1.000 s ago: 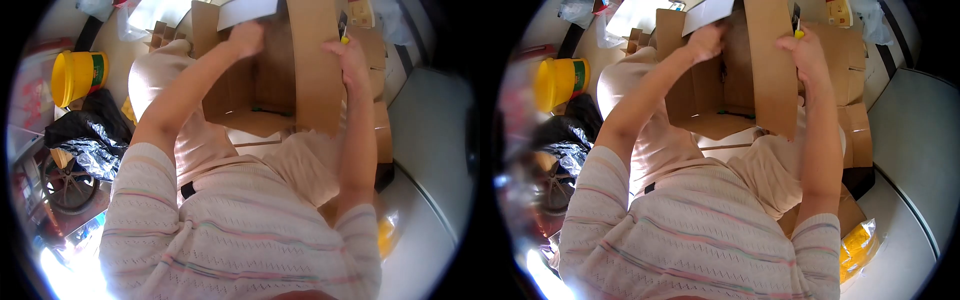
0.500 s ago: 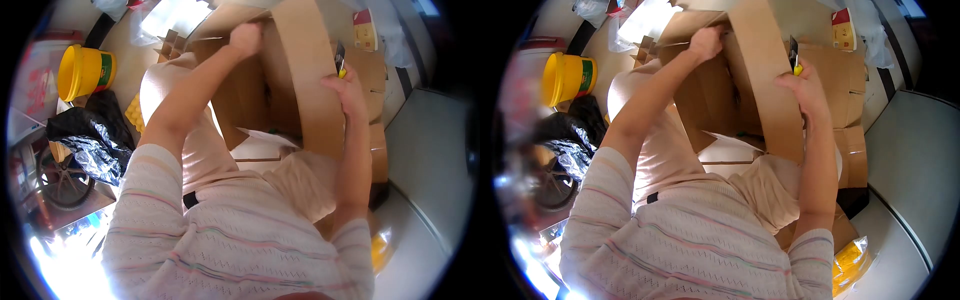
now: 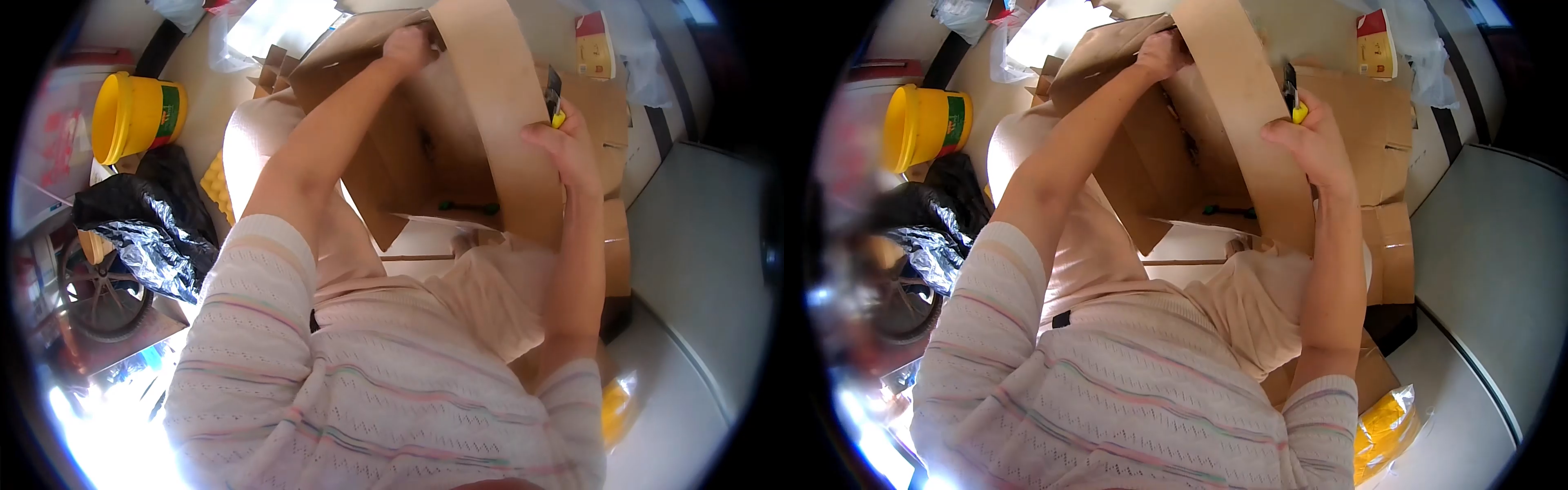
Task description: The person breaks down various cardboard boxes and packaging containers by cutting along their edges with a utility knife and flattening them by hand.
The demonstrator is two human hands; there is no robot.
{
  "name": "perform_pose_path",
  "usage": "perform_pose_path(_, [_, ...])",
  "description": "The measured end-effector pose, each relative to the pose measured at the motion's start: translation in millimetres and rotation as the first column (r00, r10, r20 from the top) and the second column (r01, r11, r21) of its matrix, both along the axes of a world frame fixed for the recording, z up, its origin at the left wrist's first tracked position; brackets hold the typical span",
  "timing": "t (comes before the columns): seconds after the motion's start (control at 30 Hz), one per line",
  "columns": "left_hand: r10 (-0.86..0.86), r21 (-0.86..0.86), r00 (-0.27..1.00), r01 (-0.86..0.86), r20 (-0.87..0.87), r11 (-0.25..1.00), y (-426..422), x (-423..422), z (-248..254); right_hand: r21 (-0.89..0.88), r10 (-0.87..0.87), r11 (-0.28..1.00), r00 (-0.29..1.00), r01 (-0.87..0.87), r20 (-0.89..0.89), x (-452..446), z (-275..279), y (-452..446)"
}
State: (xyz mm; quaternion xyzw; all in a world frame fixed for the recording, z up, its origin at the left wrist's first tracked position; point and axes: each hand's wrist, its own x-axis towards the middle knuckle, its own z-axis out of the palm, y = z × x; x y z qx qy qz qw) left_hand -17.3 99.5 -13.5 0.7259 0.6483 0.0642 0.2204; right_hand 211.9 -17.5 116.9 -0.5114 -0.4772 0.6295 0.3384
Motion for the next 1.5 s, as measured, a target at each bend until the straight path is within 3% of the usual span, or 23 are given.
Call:
perform_pose_path(0.1, [-0.006, 0.04, 0.998, 0.003, 0.064, 0.999, -6.4, -7.7, 5.2, 0.01, -0.008, 1.0, 0.999, 0.008, 0.044, -4.9, 1.6, -0.8])
perform_pose_path(0.4, [-0.134, 0.043, 0.986, 0.139, -0.098, 0.989, -18.6, -20.3, 34.6, 0.08, -0.092, 0.994, 0.973, 0.077, 0.213, -13.3, -16.8, 7.5])
perform_pose_path(0.6, [-0.001, 0.244, 1.0, -0.002, 0.015, 0.97, 0.2, -69.9, 44.3, 0.326, -0.23, 0.944, 0.809, 0.051, 0.541, -11.8, -38.9, 20.3])
perform_pose_path(0.67, [0.098, 0.198, 0.953, -0.159, 0.287, 0.967, 6.1, -103.2, 42.6, 0.38, -0.27, 0.925, 0.739, 0.022, 0.617, -13.4, -42.8, 22.9])
perform_pose_path(0.7, [0.101, 0.222, 0.974, -0.146, 0.203, 0.964, 6.1, -114.5, 54.8, 0.387, -0.29, 0.922, 0.717, 0.03, 0.634, -14.0, -44.2, 23.4])
perform_pose_path(0.73, [0.12, 0.186, 0.892, -0.219, 0.435, 0.958, 6.4, -127.0, 58.0, 0.394, -0.308, 0.918, 0.693, 0.037, 0.652, -14.8, -45.2, 24.1])
perform_pose_path(0.8, [0.063, 0.24, 0.796, -0.255, 0.602, 0.937, 2.8, -149.6, 83.7, 0.371, -0.312, 0.927, 0.663, 0.056, 0.68, -16.5, -43.6, 26.2])
perform_pose_path(0.87, [0.244, 0.425, 0.956, -0.292, 0.165, 0.857, -31.1, -130.7, 163.0, 0.308, -0.285, 0.948, 0.649, 0.081, 0.705, -16.5, -38.2, 26.6])
perform_pose_path(0.9, [0.164, 0.449, 0.879, -0.379, 0.448, 0.809, -13.5, -165.0, 131.4, 0.331, -0.307, 0.939, 0.657, 0.091, 0.688, -12.5, -44.3, 29.1])
perform_pose_path(0.97, [0.265, 0.379, 0.817, -0.491, 0.512, 0.784, -10.4, -200.9, 139.6, 0.378, -0.353, 0.919, 0.672, 0.117, 0.651, -3.9, -61.4, 34.1])
perform_pose_path(1.0, [0.408, 0.318, 0.723, -0.64, 0.557, 0.7, -19.7, -198.3, 157.4, 0.34, -0.352, 0.924, 0.737, 0.174, 0.577, -5.6, -57.9, 33.7])
perform_pose_path(1.07, [0.405, 0.317, 0.692, -0.668, 0.598, 0.673, -13.0, -234.3, 147.0, 0.247, -0.36, 0.928, 0.839, 0.279, 0.408, -9.7, -48.2, 31.6])
perform_pose_path(1.13, [0.398, 0.313, 0.661, -0.693, 0.636, 0.65, -1.7, -295.8, 127.2, 0.277, -0.384, 0.916, 0.83, 0.289, 0.405, -9.8, -51.8, 33.2])
perform_pose_path(1.2, [0.487, 0.331, 0.638, -0.748, 0.596, 0.576, 1.0, -337.5, 115.2, 0.265, -0.403, 0.908, 0.847, 0.323, 0.347, -10.3, -51.8, 32.9])
perform_pose_path(1.23, [0.643, 0.38, 0.691, -0.721, 0.329, 0.58, -1.4, -341.4, 113.1, 0.237, -0.409, 0.907, 0.865, 0.349, 0.29, -12.3, -49.8, 32.3])
perform_pose_path(1.27, [0.744, 0.422, 0.667, -0.684, 0.032, 0.595, -4.3, -346.0, 111.7, 0.206, -0.416, 0.904, 0.88, 0.373, 0.231, -14.6, -48.6, 31.9])
perform_pose_path(1.33, [0.705, 0.474, 0.66, -0.55, -0.258, 0.688, -6.2, -332.4, 99.5, 0.188, -0.428, 0.899, 0.885, 0.396, 0.182, -17.5, -48.6, 31.6])
perform_pose_path(1.37, [0.6, 0.46, 0.714, -0.423, -0.361, 0.781, -4.6, -322.4, 94.8, 0.18, -0.436, 0.895, 0.886, 0.408, 0.159, -18.0, -48.6, 31.6])
perform_pose_path(1.43, [0.496, 0.391, 0.821, -0.374, -0.282, 0.841, 3.4, -275.4, 89.3, 0.184, -0.43, 0.897, 0.889, 0.402, 0.159, -18.2, -51.0, 31.0])
perform_pose_path(1.5, [0.205, 0.156, 0.949, -0.17, -0.239, 0.973, -5.4, -176.4, 107.5, 0.183, -0.418, 0.903, 0.893, 0.388, 0.168, -19.7, -53.6, 29.4])
